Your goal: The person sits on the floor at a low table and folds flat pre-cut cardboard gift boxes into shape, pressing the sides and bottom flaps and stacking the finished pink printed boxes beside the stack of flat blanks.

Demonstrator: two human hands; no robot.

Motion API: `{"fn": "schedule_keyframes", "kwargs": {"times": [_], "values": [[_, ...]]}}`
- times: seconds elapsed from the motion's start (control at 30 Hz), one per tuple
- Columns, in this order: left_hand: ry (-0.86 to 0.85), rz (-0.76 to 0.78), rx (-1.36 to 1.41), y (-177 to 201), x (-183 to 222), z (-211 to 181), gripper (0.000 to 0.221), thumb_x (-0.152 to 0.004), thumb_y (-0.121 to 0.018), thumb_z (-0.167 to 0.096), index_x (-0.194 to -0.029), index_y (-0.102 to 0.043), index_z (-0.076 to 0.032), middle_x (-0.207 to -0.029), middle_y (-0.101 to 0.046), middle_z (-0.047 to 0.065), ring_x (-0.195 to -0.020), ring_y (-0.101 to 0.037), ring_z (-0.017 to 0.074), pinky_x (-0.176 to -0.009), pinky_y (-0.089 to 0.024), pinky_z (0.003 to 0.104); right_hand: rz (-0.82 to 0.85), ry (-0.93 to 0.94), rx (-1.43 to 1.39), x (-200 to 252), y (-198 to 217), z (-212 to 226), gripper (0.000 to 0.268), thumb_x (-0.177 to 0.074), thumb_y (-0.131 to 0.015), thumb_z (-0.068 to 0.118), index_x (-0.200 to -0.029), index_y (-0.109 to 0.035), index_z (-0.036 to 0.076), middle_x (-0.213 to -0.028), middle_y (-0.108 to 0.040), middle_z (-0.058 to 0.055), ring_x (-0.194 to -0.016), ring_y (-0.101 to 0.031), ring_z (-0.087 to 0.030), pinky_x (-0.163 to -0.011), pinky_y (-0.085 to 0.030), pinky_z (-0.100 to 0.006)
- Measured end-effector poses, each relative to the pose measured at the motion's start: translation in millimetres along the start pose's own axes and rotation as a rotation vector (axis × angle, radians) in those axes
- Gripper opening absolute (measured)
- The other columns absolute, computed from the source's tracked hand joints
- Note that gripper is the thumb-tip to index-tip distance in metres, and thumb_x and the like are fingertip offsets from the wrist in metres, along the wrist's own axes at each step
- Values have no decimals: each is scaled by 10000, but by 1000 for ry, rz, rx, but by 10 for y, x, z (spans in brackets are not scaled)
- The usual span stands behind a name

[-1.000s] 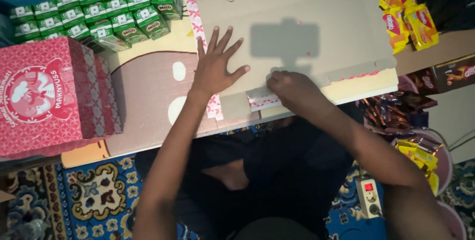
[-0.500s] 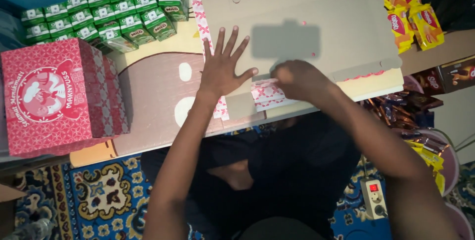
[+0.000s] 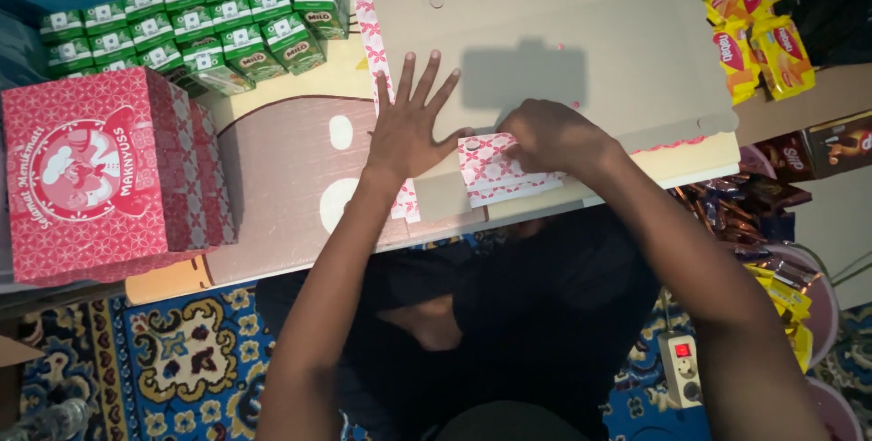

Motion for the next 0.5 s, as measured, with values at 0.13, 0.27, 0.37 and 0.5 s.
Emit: {"fn": "schedule_keyframes", "kwargs": {"times": [0.13,0.27,0.37,0.5], "values": [[-13,-7,4,-21,-17,14,840,-946,-386,-762,-1651,-201,-343,-1739,-7,-4,-1592,29,321,-1268,10,639,17,-30,-33,158,-14,-50,262,-958,-675,328,-1122,-783,155,-983,-780,-127,-982,-748,-368,-861,-587,-473],[-9,26,-8,-14,-6,4,872,-931,-302,-823,-1650,-200,-340,-1737,-1,-8,-1588,46,313,-1267,6,634,-124,-9,-94,549,55,-123,297,-913,-691,217,-1192,-747,131,-1101,-751,-161,-1082,-690,-418,-915,-550,-532],[-5,34,-31,-4,-2,-3,873,-932,-297,-818,-1651,-202,-332,-1738,-11,1,-1588,38,318,-1263,-6,641,-246,2,-103,731,16,-288,355,-857,-728,143,-1205,-733,76,-1112,-738,-192,-1107,-667,-444,-932,-547,-552],[-2,40,-37,0,-4,-13,870,-935,-288,-815,-1652,-204,-330,-1739,-14,8,-1588,42,319,-1254,-10,649,-412,91,-155,785,-38,-417,325,-812,-743,88,-1136,-760,108,-1056,-754,-124,-1080,-685,-390,-905,-568,-517]]}}
Point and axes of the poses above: each hand's wrist, its own x-axis away from the middle knuckle, its own y-axis out of the back of the hand, z = x × y, the point moved 8 cm from there along -x, towards the middle knuckle
